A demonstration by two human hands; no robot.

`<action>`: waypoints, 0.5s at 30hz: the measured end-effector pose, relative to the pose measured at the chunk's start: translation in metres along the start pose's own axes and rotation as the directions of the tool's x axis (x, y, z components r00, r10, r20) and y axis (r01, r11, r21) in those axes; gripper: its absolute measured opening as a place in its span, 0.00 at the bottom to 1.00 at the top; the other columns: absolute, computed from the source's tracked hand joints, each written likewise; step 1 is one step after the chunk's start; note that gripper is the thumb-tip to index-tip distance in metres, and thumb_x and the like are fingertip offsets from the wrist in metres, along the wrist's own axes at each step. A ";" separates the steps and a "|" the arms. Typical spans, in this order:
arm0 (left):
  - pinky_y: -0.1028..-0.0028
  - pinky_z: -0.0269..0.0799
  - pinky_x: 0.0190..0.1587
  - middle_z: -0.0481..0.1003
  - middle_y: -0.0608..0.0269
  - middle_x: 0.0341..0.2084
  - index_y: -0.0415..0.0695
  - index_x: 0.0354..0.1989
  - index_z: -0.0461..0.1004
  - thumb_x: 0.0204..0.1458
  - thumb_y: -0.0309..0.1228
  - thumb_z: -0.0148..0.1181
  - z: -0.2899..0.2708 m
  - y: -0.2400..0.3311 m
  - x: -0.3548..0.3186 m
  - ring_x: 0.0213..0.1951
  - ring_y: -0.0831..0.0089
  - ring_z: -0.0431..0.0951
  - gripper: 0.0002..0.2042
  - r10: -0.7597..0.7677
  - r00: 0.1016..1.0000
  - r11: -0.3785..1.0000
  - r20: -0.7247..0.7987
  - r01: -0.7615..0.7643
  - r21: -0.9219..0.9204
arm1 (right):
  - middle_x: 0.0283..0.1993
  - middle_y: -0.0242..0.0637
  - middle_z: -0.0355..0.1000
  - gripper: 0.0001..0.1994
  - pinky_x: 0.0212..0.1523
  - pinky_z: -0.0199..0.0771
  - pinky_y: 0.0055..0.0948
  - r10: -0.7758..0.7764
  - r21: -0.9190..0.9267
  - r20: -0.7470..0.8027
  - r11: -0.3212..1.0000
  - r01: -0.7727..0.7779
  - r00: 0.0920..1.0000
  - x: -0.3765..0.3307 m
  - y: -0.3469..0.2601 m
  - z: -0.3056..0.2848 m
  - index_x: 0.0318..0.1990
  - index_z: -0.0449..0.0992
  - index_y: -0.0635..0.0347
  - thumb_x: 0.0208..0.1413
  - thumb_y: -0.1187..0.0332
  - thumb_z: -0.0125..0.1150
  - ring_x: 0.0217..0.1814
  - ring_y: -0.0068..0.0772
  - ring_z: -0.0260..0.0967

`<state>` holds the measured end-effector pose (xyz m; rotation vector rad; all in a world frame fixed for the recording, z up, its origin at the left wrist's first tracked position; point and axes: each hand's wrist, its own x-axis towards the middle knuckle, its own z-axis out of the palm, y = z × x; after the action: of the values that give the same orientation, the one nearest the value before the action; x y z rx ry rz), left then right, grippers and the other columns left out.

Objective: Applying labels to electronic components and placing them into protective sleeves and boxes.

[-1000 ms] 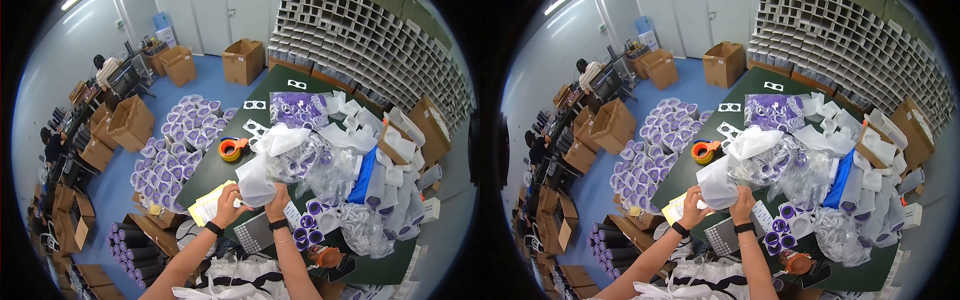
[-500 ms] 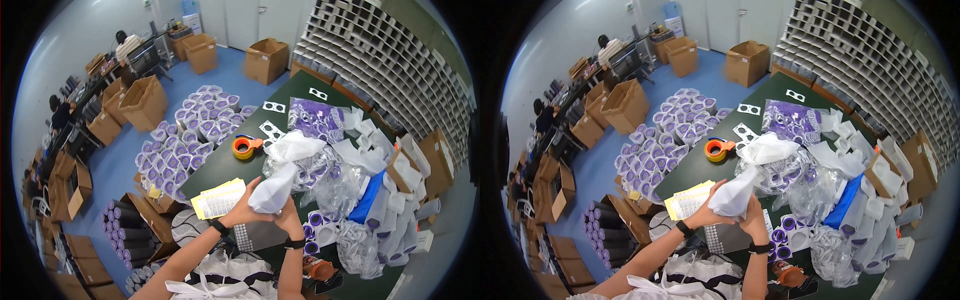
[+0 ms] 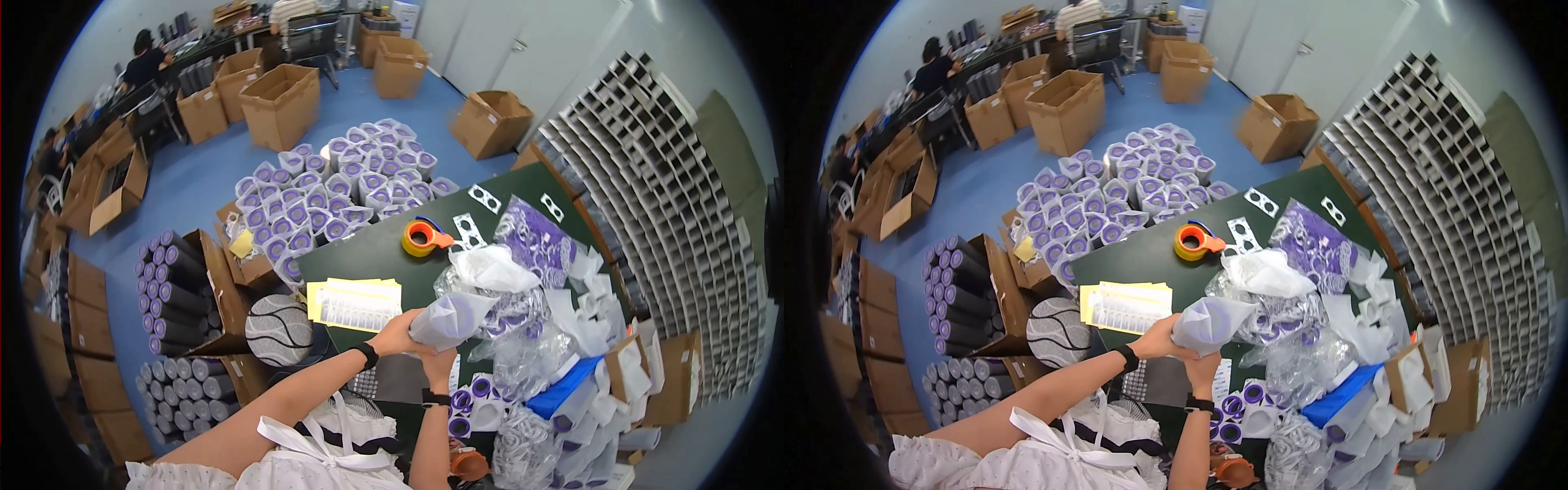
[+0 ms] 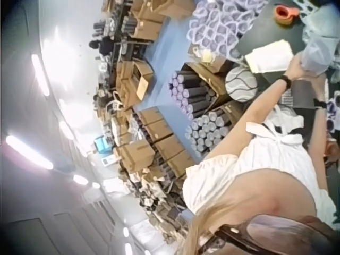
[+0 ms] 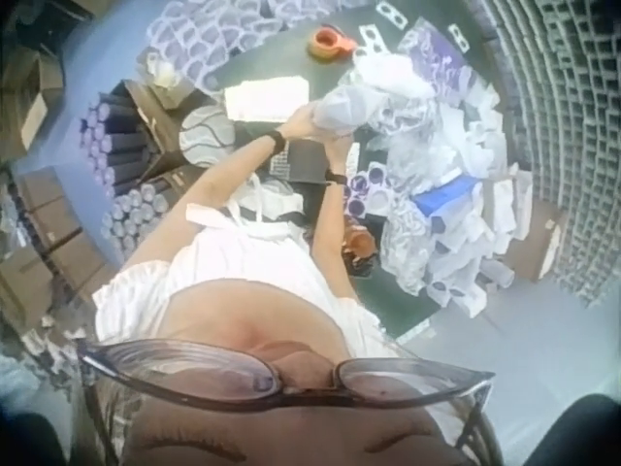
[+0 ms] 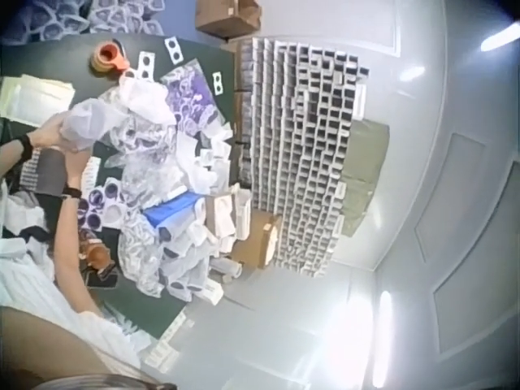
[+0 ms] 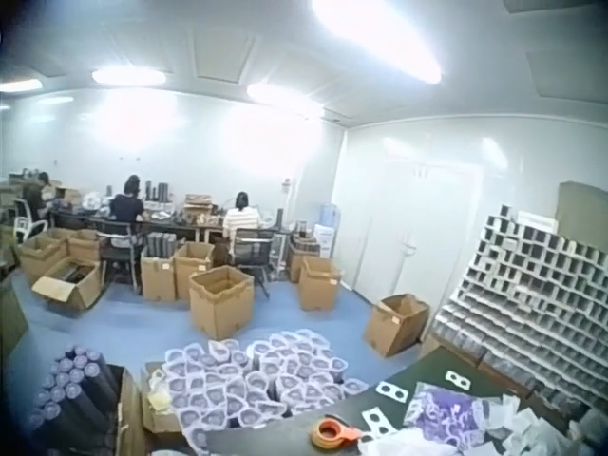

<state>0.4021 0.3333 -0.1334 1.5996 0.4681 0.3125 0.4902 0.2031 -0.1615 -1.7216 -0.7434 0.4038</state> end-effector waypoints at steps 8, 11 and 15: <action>0.70 0.67 0.55 0.74 0.51 0.50 0.37 0.57 0.67 0.42 0.51 0.70 -0.057 0.081 -0.073 0.52 0.65 0.74 0.38 -0.192 0.981 0.978 0.006 0.192 -0.077 | 0.37 0.37 0.75 0.29 0.38 0.69 0.29 0.074 -0.115 0.088 0.991 -0.064 0.993 -0.030 -0.141 0.009 0.49 0.72 0.66 0.38 0.65 0.75 0.35 0.28 0.69; 0.71 0.69 0.53 0.75 0.54 0.48 0.36 0.58 0.67 0.50 0.50 0.64 -0.074 0.069 -0.120 0.50 0.68 0.74 0.34 -0.247 0.967 0.837 -0.058 0.183 -0.516 | 0.44 0.43 0.73 0.34 0.42 0.69 0.31 0.063 -0.116 0.126 0.992 -0.048 0.990 -0.053 -0.180 0.041 0.57 0.68 0.65 0.40 0.64 0.75 0.41 0.34 0.70; 0.67 0.73 0.51 0.76 0.57 0.48 0.39 0.57 0.68 0.56 0.47 0.58 -0.109 0.041 -0.166 0.46 0.67 0.78 0.28 -0.384 0.922 0.270 -0.046 0.065 -0.961 | 0.59 0.54 0.66 0.39 0.52 0.69 0.35 -0.048 -0.230 0.478 0.957 0.177 0.877 -0.080 -0.207 0.080 0.65 0.60 0.63 0.43 0.67 0.72 0.55 0.44 0.70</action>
<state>0.2100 0.3483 -0.0705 0.2431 0.5587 0.4749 0.3267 0.2377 0.0043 -1.8390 -1.2964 0.6776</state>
